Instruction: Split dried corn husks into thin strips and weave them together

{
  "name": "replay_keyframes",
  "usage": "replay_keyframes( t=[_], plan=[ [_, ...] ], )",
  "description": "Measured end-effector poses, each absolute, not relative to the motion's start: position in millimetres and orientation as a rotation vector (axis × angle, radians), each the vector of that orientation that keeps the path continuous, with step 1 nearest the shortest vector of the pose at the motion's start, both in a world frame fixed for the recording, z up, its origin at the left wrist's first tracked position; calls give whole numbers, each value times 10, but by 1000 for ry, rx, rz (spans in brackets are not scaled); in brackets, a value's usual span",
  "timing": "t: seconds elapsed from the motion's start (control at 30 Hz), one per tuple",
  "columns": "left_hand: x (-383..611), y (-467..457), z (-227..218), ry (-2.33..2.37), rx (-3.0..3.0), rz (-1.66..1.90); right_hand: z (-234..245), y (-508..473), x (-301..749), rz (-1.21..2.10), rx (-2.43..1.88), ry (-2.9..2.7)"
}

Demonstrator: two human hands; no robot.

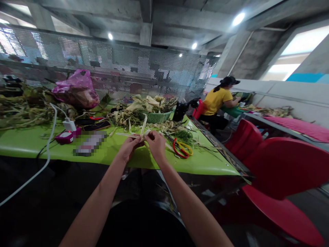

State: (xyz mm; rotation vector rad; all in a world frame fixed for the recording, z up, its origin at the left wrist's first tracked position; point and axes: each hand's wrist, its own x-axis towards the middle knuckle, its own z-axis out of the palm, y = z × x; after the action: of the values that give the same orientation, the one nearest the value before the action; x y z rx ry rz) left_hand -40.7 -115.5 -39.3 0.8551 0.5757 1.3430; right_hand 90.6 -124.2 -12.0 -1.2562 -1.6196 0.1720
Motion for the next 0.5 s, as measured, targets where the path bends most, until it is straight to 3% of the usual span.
replay_keyframes(
  t=[0.5],
  plan=[
    [-354,-996,-549,808,1139,1428,-35,-1462,1045,730,-1088,-1717]
  ],
)
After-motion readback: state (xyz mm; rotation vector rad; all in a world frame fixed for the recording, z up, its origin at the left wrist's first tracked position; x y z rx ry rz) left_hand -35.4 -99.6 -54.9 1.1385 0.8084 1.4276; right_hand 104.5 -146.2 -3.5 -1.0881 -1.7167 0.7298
